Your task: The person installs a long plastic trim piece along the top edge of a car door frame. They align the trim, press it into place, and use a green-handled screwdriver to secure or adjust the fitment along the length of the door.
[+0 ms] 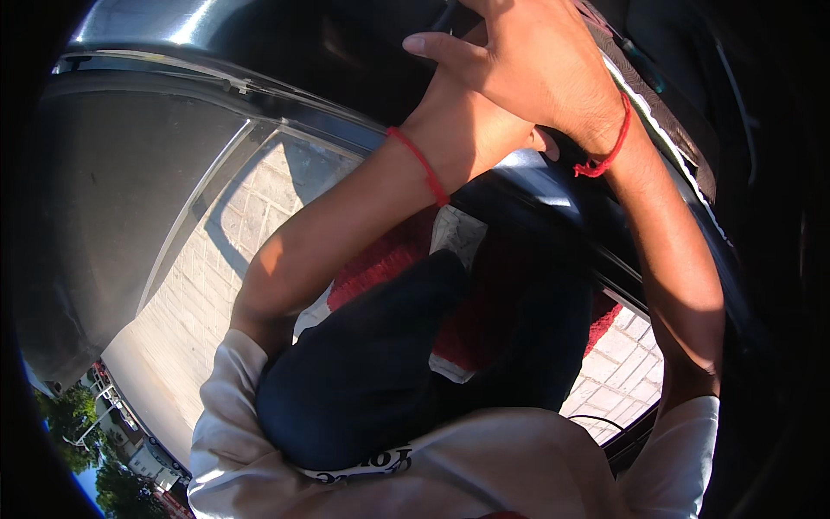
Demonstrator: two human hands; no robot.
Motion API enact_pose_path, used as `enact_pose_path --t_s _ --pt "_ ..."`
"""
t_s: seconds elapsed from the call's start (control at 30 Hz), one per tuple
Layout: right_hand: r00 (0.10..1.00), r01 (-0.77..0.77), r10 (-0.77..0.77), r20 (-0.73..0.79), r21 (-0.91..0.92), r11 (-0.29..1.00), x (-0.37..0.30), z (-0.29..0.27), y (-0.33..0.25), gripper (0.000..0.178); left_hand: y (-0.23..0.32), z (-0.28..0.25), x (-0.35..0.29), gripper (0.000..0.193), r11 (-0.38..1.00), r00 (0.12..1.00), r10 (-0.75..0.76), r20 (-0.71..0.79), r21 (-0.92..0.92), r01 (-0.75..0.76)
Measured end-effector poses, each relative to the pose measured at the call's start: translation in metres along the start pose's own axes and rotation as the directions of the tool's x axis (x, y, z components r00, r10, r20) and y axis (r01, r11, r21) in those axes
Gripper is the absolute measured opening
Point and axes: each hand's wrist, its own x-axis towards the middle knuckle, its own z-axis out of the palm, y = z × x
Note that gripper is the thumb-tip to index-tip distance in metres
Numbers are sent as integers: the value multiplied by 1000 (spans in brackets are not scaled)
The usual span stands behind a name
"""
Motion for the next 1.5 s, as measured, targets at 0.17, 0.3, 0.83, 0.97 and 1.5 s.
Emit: enact_pose_path --t_s 0.17,0.3,0.83,0.97,1.5 --pt "998 -56 58 -27 61 997 -10 2 7 38 -13 -10 -7 54 729 948 -207 -243 -684 -17" --pt "966 -135 190 -174 287 948 -41 25 8 43 -20 0 -2 56 786 915 -124 -385 -600 -146" --pt "400 -621 785 472 -490 612 -208 -194 100 84 4 -28 40 67 947 857 -22 -515 -285 -147" --pt "522 -653 752 402 -378 656 -220 -199 121 92 32 -15 72 68 905 927 -5 -374 -396 -154" --pt "347 -881 923 166 -281 381 -264 -185 84 83 37 -39 98 40 681 992 116 51 -731 -42"
